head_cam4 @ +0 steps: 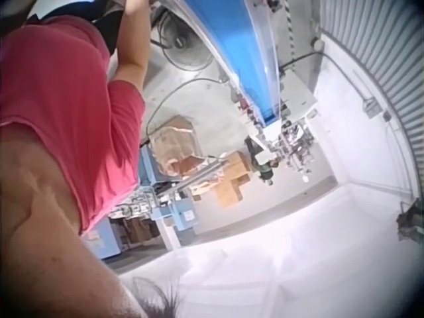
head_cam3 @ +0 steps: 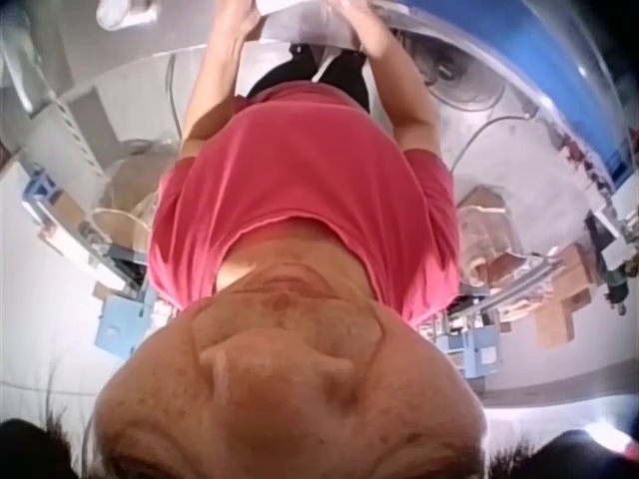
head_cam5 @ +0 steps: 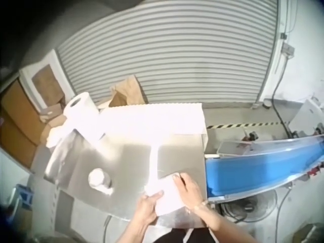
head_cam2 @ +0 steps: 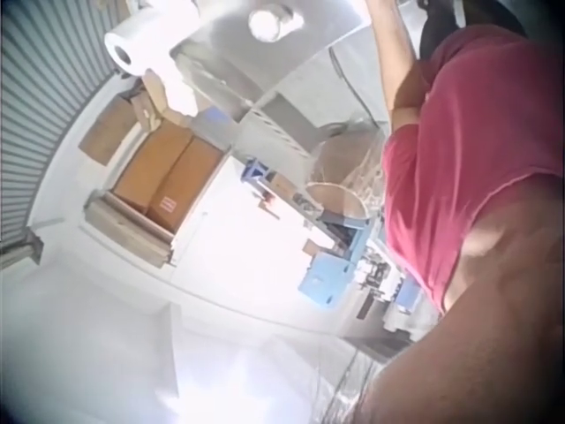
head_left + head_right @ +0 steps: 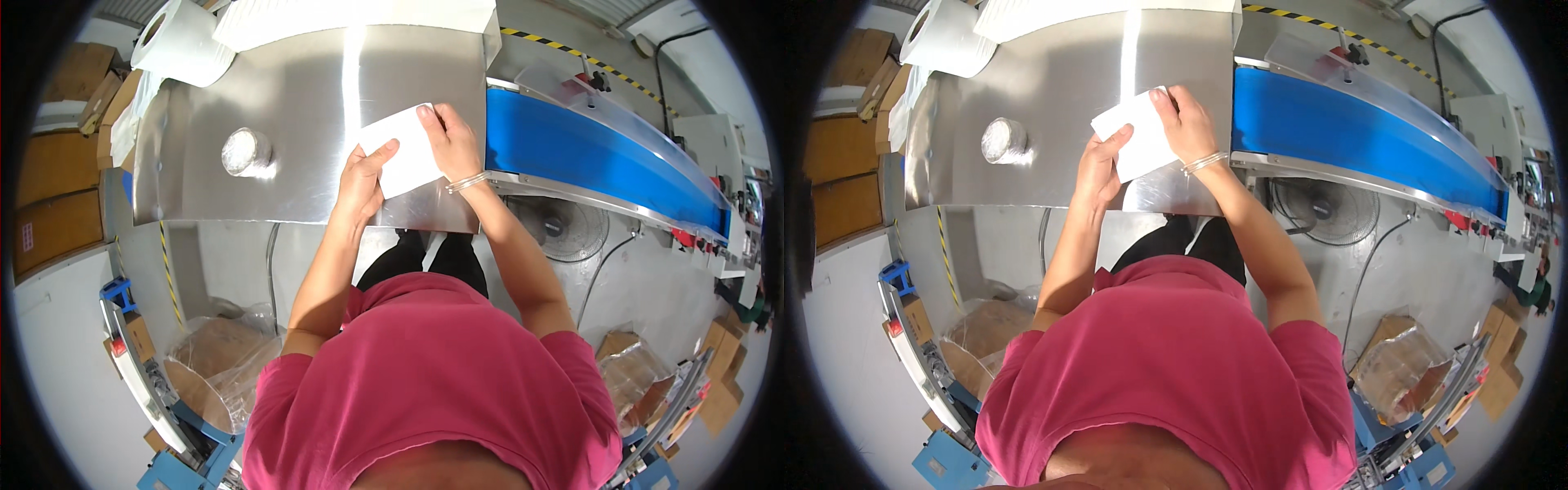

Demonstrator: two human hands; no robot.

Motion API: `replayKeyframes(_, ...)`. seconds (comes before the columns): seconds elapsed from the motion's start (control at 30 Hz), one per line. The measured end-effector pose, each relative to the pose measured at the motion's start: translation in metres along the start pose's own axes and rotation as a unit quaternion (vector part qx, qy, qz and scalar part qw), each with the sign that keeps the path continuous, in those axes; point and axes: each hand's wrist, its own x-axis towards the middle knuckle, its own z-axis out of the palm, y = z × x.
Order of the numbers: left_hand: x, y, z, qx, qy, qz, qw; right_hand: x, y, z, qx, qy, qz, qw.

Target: Sorting and stacking square white paper products from a production machine onto a conveyor belt.

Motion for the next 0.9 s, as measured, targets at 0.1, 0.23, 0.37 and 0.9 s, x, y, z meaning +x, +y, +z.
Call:
replayKeyframes(0.1,0.005,-0.002,-0.005,0.065,-0.010,0.058,0.996,0.002,0.013,0.002,0.110,0.018,0.002,0.994)
replayKeyframes(0.23,0.007,-0.007,-0.032,0.244,-0.016,0.141,0.959,-0.005,0.015,-0.019,0.092,-0.160,-0.100,0.978)
replayKeyframes(0.37,0.003,-0.014,-0.031,0.252,-0.031,0.165,0.953,-0.015,0.026,-0.014,0.169,-0.200,-0.069,0.963)
replayKeyframes(0.9,0.026,0.002,-0.009,0.140,-0.003,0.014,0.990,0.014,0.027,-0.012,0.173,-0.109,0.063,0.977)
